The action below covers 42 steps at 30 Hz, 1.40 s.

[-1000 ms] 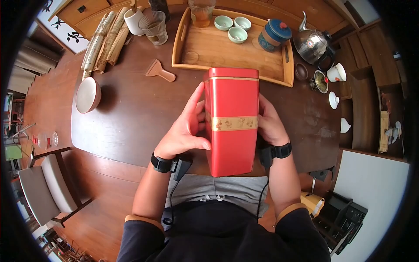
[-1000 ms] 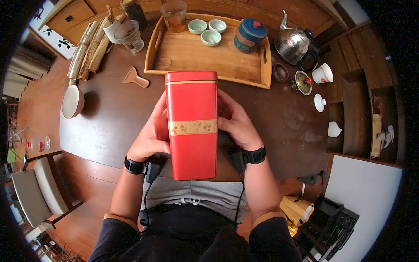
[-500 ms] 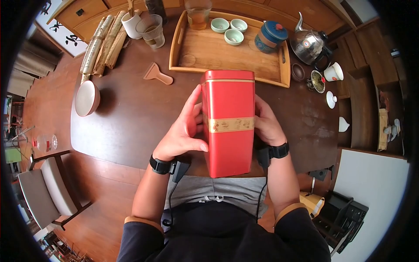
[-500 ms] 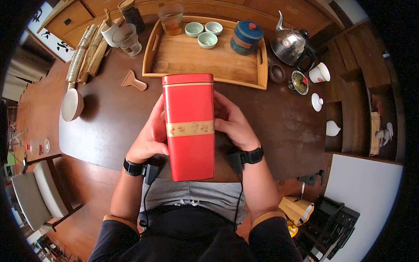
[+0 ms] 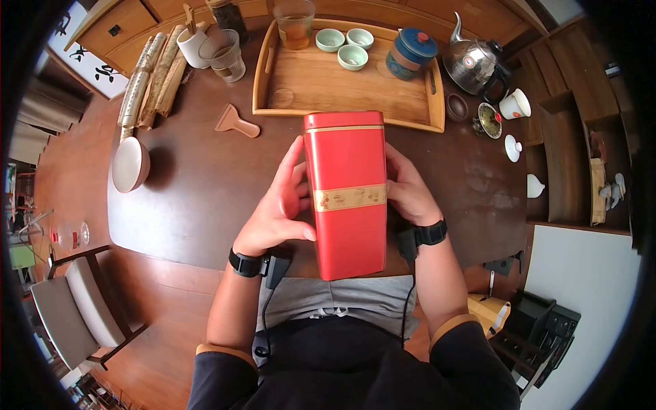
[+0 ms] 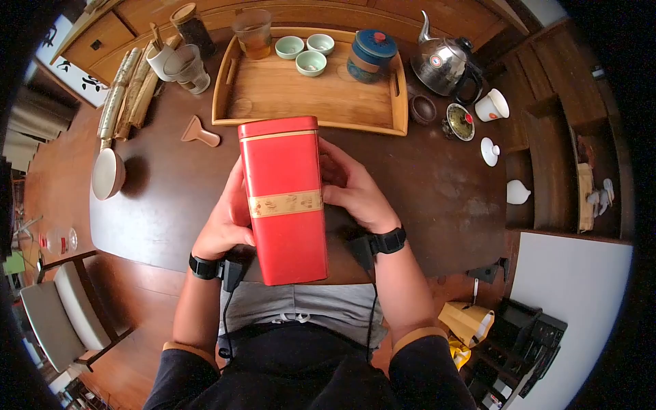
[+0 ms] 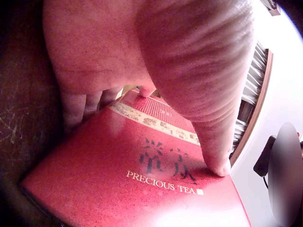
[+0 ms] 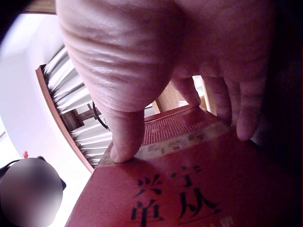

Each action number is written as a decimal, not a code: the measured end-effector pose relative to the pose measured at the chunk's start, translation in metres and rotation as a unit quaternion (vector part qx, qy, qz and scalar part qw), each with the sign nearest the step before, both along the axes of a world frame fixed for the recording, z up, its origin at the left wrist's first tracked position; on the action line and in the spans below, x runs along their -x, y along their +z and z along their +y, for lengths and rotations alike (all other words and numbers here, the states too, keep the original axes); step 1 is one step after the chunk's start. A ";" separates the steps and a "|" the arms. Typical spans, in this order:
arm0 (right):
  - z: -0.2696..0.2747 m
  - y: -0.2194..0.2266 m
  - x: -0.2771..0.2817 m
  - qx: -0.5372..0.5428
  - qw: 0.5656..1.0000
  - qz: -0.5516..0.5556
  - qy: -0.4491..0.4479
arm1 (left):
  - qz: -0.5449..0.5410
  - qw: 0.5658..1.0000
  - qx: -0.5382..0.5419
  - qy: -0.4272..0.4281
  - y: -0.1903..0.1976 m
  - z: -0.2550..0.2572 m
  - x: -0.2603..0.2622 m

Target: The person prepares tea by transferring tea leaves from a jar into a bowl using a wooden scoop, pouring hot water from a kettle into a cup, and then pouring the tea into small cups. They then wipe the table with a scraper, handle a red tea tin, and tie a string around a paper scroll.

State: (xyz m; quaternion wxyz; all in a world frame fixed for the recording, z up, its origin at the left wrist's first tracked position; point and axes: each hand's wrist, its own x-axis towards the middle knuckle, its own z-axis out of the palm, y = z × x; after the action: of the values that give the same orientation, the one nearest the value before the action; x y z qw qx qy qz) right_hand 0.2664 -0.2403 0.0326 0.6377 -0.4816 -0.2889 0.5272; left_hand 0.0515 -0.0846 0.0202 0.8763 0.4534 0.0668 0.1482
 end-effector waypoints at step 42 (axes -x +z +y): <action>0.002 0.000 0.002 -0.027 1.000 0.003 -0.002 | 0.015 1.000 0.002 -0.003 0.003 -0.001 0.000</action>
State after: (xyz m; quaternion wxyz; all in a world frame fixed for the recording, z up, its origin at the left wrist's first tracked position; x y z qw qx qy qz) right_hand 0.2643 -0.2382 0.0329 0.6522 -0.4634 -0.3006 0.5192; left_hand 0.0517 -0.0858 0.0230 0.8766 0.4539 0.0789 0.1391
